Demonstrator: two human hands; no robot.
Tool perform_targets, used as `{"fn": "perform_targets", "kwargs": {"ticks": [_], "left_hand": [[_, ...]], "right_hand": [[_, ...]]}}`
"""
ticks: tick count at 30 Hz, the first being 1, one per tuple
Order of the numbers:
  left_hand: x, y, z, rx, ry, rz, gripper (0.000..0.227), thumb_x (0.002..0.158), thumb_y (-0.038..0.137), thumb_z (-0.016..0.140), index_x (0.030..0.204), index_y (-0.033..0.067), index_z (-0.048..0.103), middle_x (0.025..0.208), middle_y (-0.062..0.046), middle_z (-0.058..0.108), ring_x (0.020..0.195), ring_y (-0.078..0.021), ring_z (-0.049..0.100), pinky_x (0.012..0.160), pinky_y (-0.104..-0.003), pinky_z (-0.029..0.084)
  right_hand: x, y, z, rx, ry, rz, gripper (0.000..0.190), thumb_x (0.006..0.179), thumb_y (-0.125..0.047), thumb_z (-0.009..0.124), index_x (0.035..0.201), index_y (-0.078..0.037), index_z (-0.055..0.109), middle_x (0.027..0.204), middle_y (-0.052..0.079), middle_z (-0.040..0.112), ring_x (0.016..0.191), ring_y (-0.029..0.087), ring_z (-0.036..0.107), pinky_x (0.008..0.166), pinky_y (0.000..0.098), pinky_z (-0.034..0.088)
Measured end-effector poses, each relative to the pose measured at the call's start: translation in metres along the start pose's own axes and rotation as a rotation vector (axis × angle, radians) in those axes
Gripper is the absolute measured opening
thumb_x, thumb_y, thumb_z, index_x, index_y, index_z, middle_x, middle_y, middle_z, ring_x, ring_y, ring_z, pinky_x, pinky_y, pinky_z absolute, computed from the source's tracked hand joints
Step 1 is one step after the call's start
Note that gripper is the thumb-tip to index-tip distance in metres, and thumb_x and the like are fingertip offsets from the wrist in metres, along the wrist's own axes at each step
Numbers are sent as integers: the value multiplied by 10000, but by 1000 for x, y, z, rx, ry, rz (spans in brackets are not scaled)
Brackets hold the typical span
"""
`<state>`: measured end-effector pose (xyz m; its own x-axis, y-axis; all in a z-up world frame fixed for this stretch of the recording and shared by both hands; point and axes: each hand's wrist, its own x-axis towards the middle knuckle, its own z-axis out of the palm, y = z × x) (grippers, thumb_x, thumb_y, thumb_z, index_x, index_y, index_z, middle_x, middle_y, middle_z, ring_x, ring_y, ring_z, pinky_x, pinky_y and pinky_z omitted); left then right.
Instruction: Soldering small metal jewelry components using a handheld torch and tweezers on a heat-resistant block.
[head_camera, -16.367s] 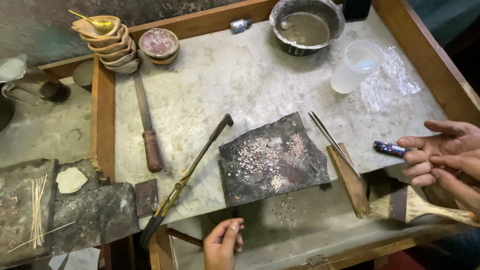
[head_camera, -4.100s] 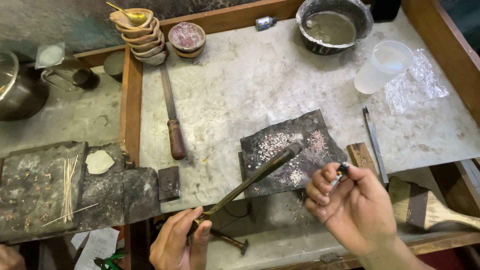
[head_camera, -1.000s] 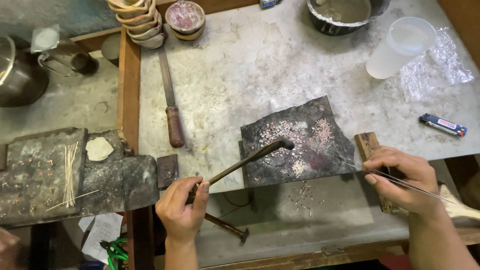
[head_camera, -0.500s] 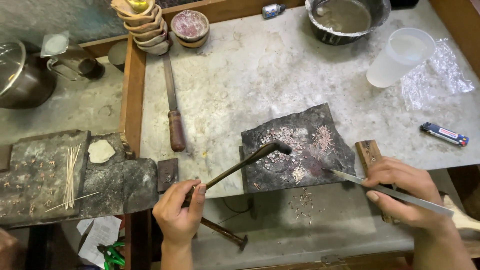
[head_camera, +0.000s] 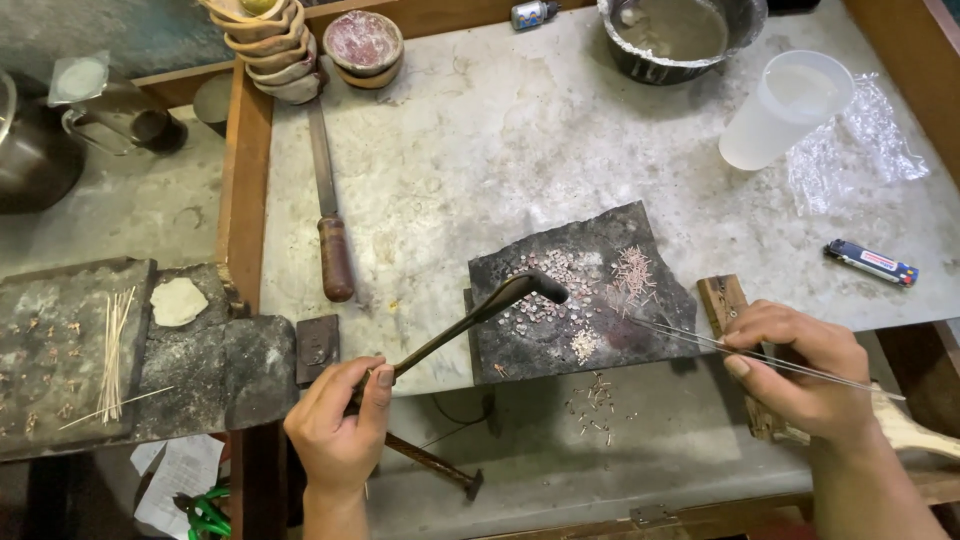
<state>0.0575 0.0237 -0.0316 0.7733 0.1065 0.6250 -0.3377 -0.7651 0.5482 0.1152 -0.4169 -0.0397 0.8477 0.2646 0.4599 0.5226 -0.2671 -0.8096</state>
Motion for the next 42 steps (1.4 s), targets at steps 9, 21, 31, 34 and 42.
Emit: {"fn": "perform_targets", "kwargs": {"ticks": [9,21,31,34,42], "left_hand": [[4,5,-4,37,15,23,234,974,181,657,1004,-35,743,911,-151,762,794,-244,747,696,-314,609],[-3,-6,-1,105,93,70,198,968,158,677,986,-26,747,911,-135,762,803,-251,737,721,-326,603],[-5,-8,-2,124,112,67,226,980,168,665,992,-43,746,916,-151,760,791,-262,737,698,-326,600],[-4,-6,-3,113,104,79,237,990,172,650,989,-47,741,919,-153,762,807,-270,746,712,-332,611],[-2,-2,-1,94,84,84,227,983,165,662,993,-49,740,925,-156,763,797,-257,744,701,-327,614]], "right_hand": [[29,-25,3,-105,-70,-66,109,824,-77,729,897,-4,693,822,93,724,765,232,715,786,340,587],[17,12,10,-23,65,-168,98,822,-64,709,904,-18,684,811,95,727,715,202,717,717,285,592],[14,20,11,-25,67,-217,117,811,-38,714,919,-11,679,799,99,724,699,208,716,681,272,592],[15,11,13,-41,78,-191,97,835,-28,710,922,-2,678,805,113,711,708,217,703,702,286,580],[20,3,13,-69,41,-189,91,827,-40,727,895,4,684,797,106,715,714,227,697,724,308,573]]}}
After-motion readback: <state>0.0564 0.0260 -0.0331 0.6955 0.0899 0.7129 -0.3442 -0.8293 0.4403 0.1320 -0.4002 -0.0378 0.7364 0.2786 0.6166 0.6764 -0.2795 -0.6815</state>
